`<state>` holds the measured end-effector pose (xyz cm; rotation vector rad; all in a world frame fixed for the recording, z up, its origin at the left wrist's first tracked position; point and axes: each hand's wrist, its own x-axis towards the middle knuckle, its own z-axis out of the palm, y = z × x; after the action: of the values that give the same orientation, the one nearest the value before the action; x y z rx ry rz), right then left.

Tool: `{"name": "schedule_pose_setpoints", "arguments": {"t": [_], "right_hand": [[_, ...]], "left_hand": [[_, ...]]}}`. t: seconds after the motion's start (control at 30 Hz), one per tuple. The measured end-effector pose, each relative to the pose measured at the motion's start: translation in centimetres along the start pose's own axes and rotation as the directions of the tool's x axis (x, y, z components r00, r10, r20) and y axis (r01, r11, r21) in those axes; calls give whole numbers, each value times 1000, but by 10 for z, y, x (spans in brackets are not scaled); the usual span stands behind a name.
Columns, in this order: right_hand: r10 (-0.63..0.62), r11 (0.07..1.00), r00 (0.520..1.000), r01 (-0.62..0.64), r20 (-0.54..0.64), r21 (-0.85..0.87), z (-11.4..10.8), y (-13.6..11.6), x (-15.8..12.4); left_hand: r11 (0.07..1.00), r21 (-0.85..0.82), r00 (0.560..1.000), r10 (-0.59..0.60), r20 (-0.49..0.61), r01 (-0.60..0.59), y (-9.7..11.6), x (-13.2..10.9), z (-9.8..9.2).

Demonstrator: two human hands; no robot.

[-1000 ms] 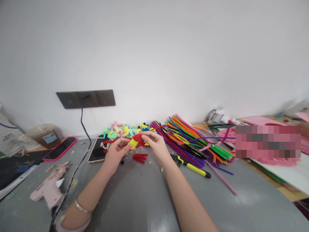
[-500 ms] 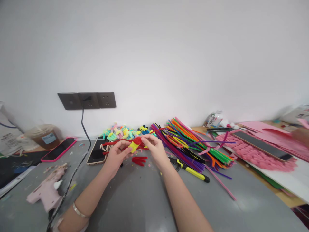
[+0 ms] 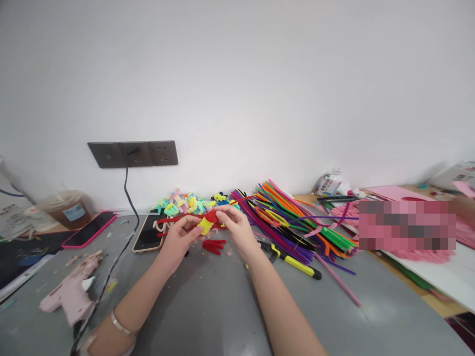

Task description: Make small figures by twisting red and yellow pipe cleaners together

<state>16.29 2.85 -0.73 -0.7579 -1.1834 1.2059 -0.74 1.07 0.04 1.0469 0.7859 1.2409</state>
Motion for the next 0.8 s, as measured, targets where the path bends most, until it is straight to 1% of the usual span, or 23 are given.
{"name": "schedule_pose_setpoints", "arguments": {"t": [0.2,0.27,0.37,0.5,0.8], "right_hand": [[27,995,998,-33,60,97,6,-8,-3],[21,994,998,-27,56,110,8,-10,-4],[8,992,999,-14,46,128,9,-11,-4],[7,992,998,-15,62,127,7,-10,-4],[30,992,996,-41,89,123,9,-16,-6]], "left_hand": [[988,-139,997,-62,54,69,5,-5,2],[984,-159,996,-66,60,75,7,-5,2],[982,-168,995,-71,65,81,8,-5,3],[983,-165,995,-70,73,82,6,-4,2],[985,-158,996,-59,65,69,5,-4,1]]}}
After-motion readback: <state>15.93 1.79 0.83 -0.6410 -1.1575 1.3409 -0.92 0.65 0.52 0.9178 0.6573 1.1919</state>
